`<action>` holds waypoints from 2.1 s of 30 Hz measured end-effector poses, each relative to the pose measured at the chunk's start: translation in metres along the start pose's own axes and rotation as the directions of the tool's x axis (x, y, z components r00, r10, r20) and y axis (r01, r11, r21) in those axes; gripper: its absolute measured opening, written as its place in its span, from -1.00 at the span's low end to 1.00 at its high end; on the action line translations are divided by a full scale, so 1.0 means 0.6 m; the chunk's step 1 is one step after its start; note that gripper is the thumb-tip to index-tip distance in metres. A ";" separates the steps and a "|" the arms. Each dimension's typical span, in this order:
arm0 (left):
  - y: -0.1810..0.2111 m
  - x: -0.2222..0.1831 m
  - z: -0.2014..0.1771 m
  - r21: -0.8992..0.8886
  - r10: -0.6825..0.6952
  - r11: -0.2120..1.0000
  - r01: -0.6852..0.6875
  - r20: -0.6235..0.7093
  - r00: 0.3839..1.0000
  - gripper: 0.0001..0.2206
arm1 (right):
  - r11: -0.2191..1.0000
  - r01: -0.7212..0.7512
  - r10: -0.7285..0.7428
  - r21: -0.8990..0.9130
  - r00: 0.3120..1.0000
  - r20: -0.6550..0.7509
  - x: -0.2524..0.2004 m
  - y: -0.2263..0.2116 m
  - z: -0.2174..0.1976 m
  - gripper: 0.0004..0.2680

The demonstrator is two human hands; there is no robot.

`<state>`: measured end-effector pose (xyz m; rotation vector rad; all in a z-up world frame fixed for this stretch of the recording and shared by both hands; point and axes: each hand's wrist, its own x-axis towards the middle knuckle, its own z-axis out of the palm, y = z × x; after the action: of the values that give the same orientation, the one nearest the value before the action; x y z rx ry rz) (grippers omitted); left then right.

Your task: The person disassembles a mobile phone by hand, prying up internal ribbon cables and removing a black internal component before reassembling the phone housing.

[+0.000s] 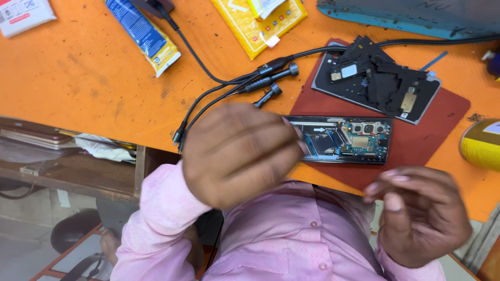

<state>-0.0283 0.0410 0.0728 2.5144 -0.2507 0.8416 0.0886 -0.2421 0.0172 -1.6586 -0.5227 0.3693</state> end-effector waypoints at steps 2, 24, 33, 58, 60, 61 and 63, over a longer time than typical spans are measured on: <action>0.006 -0.002 0.012 0.060 0.114 0.992 -0.114 -0.002 0.993 -0.87 | 0.962 -0.100 0.061 0.255 0.986 0.156 -0.004 0.004 -0.004 -0.76; 0.035 -0.040 0.091 0.139 0.317 0.941 -0.309 -0.040 0.947 -0.84 | 0.821 -0.520 0.351 0.237 0.786 0.509 -0.008 0.018 -0.014 -0.59; 0.090 -0.067 0.112 -0.659 -0.476 0.575 0.484 0.212 0.854 -0.82 | 0.991 -0.042 0.088 -0.127 0.917 0.389 -0.015 0.015 0.011 -0.75; 0.089 -0.071 0.113 -0.824 -0.697 -0.007 0.566 0.410 0.588 -0.79 | 0.527 -0.572 0.338 0.629 0.820 0.462 -0.009 0.041 -0.028 -0.81; 0.074 -0.064 0.096 -0.808 -0.575 0.260 0.529 0.310 0.757 -0.85 | 0.410 -0.629 0.387 0.660 0.776 0.499 -0.015 0.044 -0.037 -0.73; 0.066 -0.059 0.088 -0.787 -0.498 0.374 0.490 0.275 0.822 -0.86 | 0.403 -0.653 0.402 0.641 0.756 0.517 -0.019 0.048 -0.039 -0.69; 0.049 -0.048 0.074 -0.725 -0.329 0.541 0.426 0.284 0.901 -0.83 | 0.386 -0.699 0.431 0.602 0.714 0.552 -0.026 0.054 -0.043 -0.61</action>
<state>-0.0373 -0.0057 0.0358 1.6714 -0.0616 0.2868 0.0931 -0.2755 -0.0114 -0.8198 0.0787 1.2298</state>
